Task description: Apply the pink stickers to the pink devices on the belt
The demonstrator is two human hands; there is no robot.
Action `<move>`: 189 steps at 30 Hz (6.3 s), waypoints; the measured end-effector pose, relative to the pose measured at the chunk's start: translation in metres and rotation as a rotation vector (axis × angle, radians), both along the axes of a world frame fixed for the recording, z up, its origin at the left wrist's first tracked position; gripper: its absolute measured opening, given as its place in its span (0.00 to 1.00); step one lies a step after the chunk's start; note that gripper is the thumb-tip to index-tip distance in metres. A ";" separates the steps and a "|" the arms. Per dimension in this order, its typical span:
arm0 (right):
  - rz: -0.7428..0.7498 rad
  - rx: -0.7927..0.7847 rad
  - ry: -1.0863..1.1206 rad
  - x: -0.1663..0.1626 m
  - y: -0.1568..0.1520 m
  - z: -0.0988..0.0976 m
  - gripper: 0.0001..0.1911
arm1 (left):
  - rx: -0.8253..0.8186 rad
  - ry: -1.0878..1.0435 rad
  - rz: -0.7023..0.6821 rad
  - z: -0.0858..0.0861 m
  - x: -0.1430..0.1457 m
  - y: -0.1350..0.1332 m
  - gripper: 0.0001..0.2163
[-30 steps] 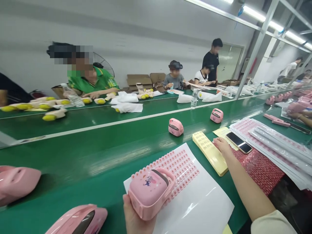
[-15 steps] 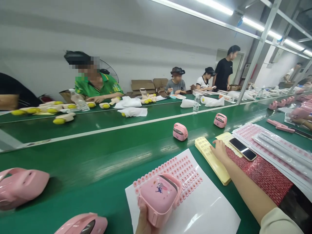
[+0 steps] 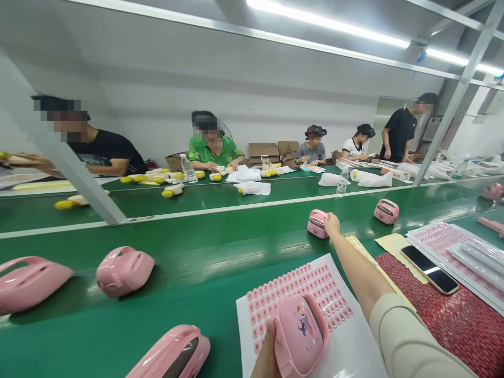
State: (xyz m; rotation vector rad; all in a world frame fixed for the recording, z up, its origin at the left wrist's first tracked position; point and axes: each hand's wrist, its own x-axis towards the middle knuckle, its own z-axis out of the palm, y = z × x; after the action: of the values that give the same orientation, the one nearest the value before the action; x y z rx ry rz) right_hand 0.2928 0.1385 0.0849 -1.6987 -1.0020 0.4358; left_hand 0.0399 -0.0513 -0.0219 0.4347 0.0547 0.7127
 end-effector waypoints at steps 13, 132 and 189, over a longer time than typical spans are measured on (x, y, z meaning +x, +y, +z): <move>0.517 0.409 0.566 -0.037 -0.067 0.021 0.17 | -0.030 0.010 0.074 0.016 -0.004 -0.004 0.22; 0.242 -0.508 -0.886 -0.030 -0.068 0.112 0.08 | 0.082 -0.151 0.484 0.009 -0.025 0.020 0.26; 0.469 0.507 -0.231 -0.169 -0.189 -0.018 0.06 | -0.005 -0.347 0.488 0.043 -0.012 0.000 0.27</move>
State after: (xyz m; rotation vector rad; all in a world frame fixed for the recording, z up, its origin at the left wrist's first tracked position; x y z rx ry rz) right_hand 0.1241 -0.0507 0.0667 -1.0679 -1.5435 0.2520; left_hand 0.0275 -0.0509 0.0211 0.2879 -0.1707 1.2597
